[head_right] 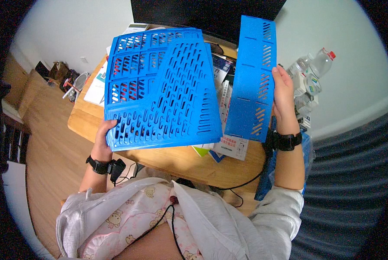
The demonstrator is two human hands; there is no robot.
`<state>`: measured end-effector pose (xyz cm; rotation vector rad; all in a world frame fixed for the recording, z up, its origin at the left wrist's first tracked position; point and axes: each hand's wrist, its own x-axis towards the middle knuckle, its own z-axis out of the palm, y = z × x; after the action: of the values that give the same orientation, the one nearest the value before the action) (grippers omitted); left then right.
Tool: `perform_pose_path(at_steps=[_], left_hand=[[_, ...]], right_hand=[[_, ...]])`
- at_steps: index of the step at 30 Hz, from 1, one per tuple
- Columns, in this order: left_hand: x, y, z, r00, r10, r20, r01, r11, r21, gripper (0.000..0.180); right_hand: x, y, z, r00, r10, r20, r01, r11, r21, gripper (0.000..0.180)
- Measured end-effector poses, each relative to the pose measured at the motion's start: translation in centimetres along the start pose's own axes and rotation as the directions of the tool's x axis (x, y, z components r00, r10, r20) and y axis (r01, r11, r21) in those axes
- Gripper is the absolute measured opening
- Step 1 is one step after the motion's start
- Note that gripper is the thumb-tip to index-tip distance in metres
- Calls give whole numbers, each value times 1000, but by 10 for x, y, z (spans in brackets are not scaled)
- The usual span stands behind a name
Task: The person assembles a blue plastic basket by hand, snapping together multiple perforated panels. They align and interlock the pieces, then place the assembled basket on the table.
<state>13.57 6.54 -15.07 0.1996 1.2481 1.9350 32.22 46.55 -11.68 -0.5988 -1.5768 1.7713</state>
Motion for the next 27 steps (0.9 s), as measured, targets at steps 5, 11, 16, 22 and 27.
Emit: perform_pose_path(at_steps=[5,11,16,22,27], left_hand=[[3,-3,1,1000,18,-3,-18,1000,8,55],[4,-6,-1,999,25,-30,-24,999,29,54],[4,-5,-1,999,23,-27,-22,999,42,54],[3,-5,4,998,20,-52,-18,999,32,53],[1,-4,5,998,20,-65,-17,998,55,53]], right_hand=[[-6,-4,0,1000,21,21,-20,999,-32,32],[-16,2,13,992,24,122,-27,999,23,31],[-20,8,23,975,110,191,-122,991,53,30],[-27,19,37,946,174,274,-192,981,41,31],[-29,23,55,908,210,364,-235,972,25,31]])
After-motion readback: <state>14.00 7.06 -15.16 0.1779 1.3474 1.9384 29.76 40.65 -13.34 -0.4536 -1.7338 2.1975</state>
